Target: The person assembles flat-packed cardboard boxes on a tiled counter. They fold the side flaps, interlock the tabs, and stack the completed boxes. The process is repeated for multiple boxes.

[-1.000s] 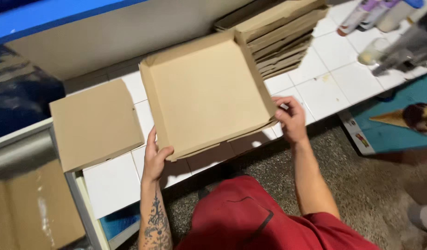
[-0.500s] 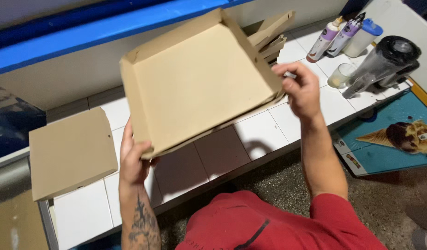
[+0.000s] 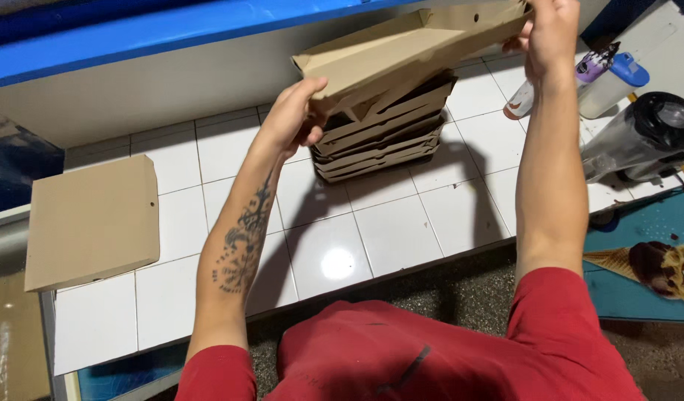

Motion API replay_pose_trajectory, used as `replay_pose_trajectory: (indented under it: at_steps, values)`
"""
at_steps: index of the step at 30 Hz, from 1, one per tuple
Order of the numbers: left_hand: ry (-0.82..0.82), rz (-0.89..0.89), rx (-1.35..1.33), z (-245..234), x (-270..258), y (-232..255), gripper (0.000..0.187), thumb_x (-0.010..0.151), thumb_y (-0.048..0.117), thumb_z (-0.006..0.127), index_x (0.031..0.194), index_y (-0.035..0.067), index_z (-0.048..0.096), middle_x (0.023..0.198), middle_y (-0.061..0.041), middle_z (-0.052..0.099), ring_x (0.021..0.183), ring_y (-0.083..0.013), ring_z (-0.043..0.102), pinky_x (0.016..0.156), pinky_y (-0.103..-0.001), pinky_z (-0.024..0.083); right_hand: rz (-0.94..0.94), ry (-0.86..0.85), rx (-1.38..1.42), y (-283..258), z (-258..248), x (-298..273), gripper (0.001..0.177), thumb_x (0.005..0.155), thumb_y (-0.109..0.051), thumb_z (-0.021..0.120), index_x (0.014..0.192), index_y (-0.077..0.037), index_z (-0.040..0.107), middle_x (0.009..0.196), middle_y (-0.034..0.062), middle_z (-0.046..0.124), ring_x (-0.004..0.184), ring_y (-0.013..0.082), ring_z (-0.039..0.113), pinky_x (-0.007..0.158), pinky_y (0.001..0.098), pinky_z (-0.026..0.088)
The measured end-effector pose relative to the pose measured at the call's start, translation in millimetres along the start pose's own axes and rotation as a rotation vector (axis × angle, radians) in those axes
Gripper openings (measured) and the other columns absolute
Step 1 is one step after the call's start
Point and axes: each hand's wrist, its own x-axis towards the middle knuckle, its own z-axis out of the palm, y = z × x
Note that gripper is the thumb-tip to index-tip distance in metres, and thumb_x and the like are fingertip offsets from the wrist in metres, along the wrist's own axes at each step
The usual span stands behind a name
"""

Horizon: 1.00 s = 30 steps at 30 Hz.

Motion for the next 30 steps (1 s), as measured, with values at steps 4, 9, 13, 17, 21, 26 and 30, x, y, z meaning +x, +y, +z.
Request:
replay_pose_trajectory:
  at_steps: [4,9,13,17,21,26,30]
  values:
    - [0.089,-0.098,0.147,29,24,6,0.051,0.088,0.059,0.052,0.093,0.009,0.063,0.061,-0.002,0.054,0.037,-0.0079,0.047,0.032,-0.019,0.029,0.042,-0.009,-0.051,35,-13,55,0.019,0.098,-0.037,0.058,0.106,-0.02,0.06,0.083,-0.002,0.07,0.061,0.0104,0.069,0.045,0.024,0.05]
    - [0.051,-0.009,0.256,45,43,-16,0.081,0.09,0.058,0.05,0.152,0.007,0.043,0.072,-0.002,0.067,0.042,-0.0042,0.05,0.037,-0.016,0.038,0.028,-0.006,-0.119,98,-9,112,0.012,0.098,-0.029,0.062,0.091,-0.019,0.064,0.075,-0.0034,0.055,0.055,0.0086,0.058,0.039,0.0224,0.047]
    - [0.185,0.154,0.407,36,71,-58,0.089,0.082,0.045,0.073,0.154,0.003,0.041,0.07,0.008,0.042,0.067,-0.0037,0.047,0.065,-0.023,0.039,0.041,-0.032,-0.283,97,6,94,0.068,0.09,-0.076,0.042,0.102,-0.017,0.075,0.081,-0.0033,0.071,0.066,0.0052,0.067,0.053,0.0214,0.05]
    - [0.283,0.216,0.73,31,66,-70,0.091,0.08,0.041,0.078,0.157,0.017,0.035,0.11,-0.004,0.043,0.091,-0.0178,0.048,0.082,-0.035,0.041,0.141,-0.215,-0.11,94,21,71,0.053,0.097,-0.06,0.036,0.12,-0.021,0.064,0.109,0.0018,0.066,0.095,0.0157,0.065,0.076,0.0287,0.053]
    - [0.301,0.282,0.747,14,92,-93,0.092,0.083,0.037,0.082,0.158,0.022,0.031,0.145,-0.019,0.047,0.134,-0.033,0.052,0.109,-0.043,0.042,0.014,-0.291,-0.178,126,20,82,0.059,0.096,-0.066,0.043,0.138,-0.026,0.056,0.095,-0.0062,0.043,0.071,0.0055,0.04,0.05,0.0228,0.03]
    - [0.319,0.374,0.67,-30,105,-97,0.085,0.079,0.022,0.085,0.152,0.016,0.041,0.143,-0.018,0.053,0.127,-0.0305,0.056,0.108,-0.039,0.045,-0.279,-0.31,-0.425,75,37,38,0.062,0.104,-0.05,0.045,0.145,-0.005,0.051,0.146,0.0195,0.053,0.131,0.0311,0.051,0.104,0.0448,0.041]
    - [0.298,0.447,0.507,-63,98,-93,0.075,0.08,0.004,0.078,0.147,0.014,0.046,0.142,-0.008,0.059,0.12,-0.018,0.06,0.103,-0.029,0.049,-0.398,-0.398,-0.487,78,45,18,0.054,0.109,-0.048,0.048,0.138,-0.005,0.061,0.125,0.0169,0.055,0.117,0.0278,0.055,0.097,0.0394,0.045]
